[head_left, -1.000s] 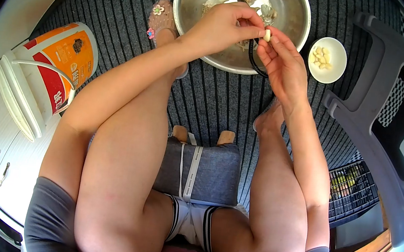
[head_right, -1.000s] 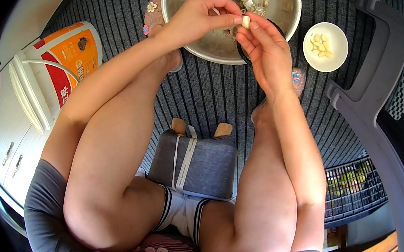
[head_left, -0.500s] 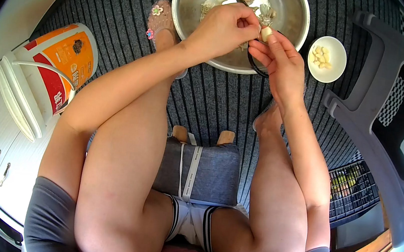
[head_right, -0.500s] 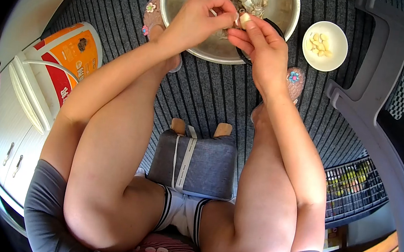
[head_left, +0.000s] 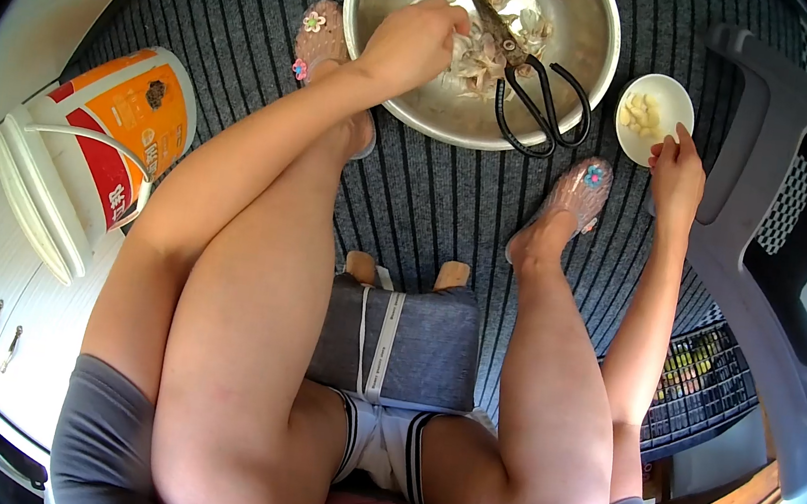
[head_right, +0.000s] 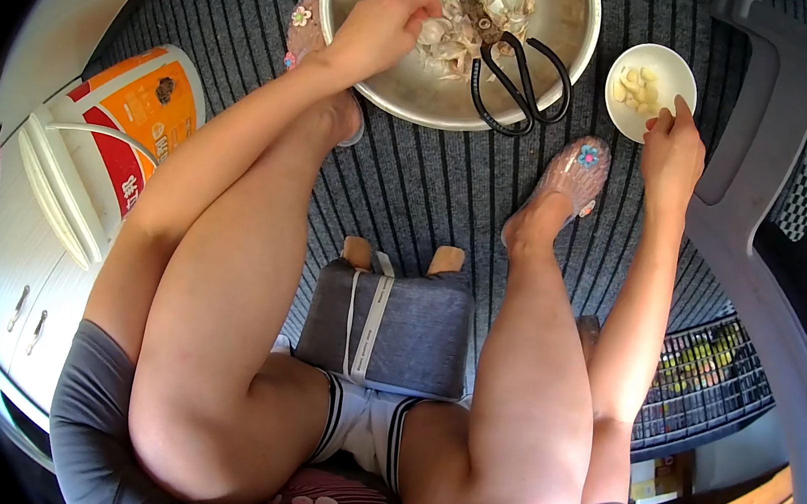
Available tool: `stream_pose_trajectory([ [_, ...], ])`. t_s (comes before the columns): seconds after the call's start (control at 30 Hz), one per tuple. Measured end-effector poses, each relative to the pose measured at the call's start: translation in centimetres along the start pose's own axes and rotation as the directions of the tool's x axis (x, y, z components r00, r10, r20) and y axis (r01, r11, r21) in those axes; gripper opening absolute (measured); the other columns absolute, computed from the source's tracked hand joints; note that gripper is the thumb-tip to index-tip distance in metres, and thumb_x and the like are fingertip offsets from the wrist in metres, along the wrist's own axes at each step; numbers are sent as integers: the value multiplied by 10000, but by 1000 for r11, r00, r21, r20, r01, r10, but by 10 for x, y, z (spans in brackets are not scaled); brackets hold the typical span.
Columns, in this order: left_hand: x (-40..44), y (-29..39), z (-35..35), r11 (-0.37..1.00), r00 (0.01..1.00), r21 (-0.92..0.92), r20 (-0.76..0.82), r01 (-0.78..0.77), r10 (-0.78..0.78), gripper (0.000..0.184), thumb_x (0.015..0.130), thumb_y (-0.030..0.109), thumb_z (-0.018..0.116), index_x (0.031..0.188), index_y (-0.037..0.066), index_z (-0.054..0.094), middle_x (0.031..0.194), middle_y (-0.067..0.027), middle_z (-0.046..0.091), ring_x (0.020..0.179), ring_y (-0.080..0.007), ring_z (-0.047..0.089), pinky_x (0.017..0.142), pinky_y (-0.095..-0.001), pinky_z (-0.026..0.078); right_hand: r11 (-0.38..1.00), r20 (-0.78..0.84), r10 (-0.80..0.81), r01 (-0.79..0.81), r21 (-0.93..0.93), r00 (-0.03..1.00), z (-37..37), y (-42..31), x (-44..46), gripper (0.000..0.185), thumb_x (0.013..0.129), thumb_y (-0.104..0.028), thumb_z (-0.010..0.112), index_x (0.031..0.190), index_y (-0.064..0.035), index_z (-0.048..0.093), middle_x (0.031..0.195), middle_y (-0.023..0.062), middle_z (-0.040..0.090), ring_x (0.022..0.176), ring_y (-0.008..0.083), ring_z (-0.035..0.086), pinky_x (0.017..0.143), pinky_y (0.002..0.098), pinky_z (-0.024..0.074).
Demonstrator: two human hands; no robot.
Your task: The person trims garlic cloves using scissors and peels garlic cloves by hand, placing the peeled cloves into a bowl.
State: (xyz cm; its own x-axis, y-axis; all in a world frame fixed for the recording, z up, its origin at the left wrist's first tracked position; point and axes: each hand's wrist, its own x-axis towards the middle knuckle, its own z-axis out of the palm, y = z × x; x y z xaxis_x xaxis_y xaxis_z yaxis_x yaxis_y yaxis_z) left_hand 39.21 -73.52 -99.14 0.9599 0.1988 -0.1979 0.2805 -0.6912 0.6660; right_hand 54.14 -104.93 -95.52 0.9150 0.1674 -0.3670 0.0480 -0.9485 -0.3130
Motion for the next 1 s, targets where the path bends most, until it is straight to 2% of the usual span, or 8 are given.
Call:
stream_pose_trajectory([
  [0.03,0,3,1,999,999,26,31,-18,17,186,833,101,518,946,50,657,919,-154,643,883,-340,609,785,-435,485,987,-38,-58,51,-153,998,-2,-5,-2,283,928,-195,523,1114,-18,642,857,143,679,731,212,665,715,314,503],
  [0.17,0,11,6,984,987,111,94,-142,131,181,844,113,531,957,60,661,919,-123,638,878,-318,601,787,-410,487,918,-157,-393,396,-11,906,-6,-40,-13,223,914,-183,535,1028,-56,677,910,171,673,822,298,665,749,347,495],
  [0.3,-3,15,10,955,967,178,132,-239,217,211,816,124,525,955,88,681,916,-66,630,911,-284,593,794,-400,502,761,-9,-645,643,87,764,27,-84,-29,141,844,-79,598,958,-27,661,904,161,655,816,341,637,721,383,505],
  [0.4,-3,11,12,941,954,192,164,-280,250,213,786,92,550,951,86,684,899,-57,620,904,-267,578,805,-382,495,713,127,-695,702,-7,707,42,-100,-34,109,821,-31,595,915,-24,649,856,144,614,778,344,622,690,397,506],
  [0.6,-1,10,14,957,964,149,130,-251,232,214,746,52,559,922,57,681,906,-64,615,909,-266,567,829,-371,477,710,-27,-685,676,199,728,43,-112,-32,164,781,0,574,938,-15,623,843,146,592,795,355,613,693,426,511],
  [0.7,-1,11,11,965,971,144,127,-221,203,211,749,48,557,919,56,681,906,-65,616,924,-267,555,832,-370,475,587,-206,-752,778,222,626,48,-122,-11,196,802,-37,584,994,-15,621,869,149,597,780,362,619,695,430,521],
  [0.8,-3,5,12,960,973,157,65,-231,224,206,747,52,564,915,51,684,901,-63,615,934,-262,545,838,-367,473,683,-209,-683,713,157,700,40,-132,-4,230,857,-72,564,1083,-33,587,959,162,614,826,381,605,715,444,506],
  [1.0,-2,1,8,936,957,204,28,-288,289,166,739,50,580,878,67,671,932,-33,626,955,-241,545,856,-363,452,704,223,-651,687,-182,726,33,-110,-37,368,767,-169,683,1086,-60,535,874,121,610,807,310,618,682,413,495],
])
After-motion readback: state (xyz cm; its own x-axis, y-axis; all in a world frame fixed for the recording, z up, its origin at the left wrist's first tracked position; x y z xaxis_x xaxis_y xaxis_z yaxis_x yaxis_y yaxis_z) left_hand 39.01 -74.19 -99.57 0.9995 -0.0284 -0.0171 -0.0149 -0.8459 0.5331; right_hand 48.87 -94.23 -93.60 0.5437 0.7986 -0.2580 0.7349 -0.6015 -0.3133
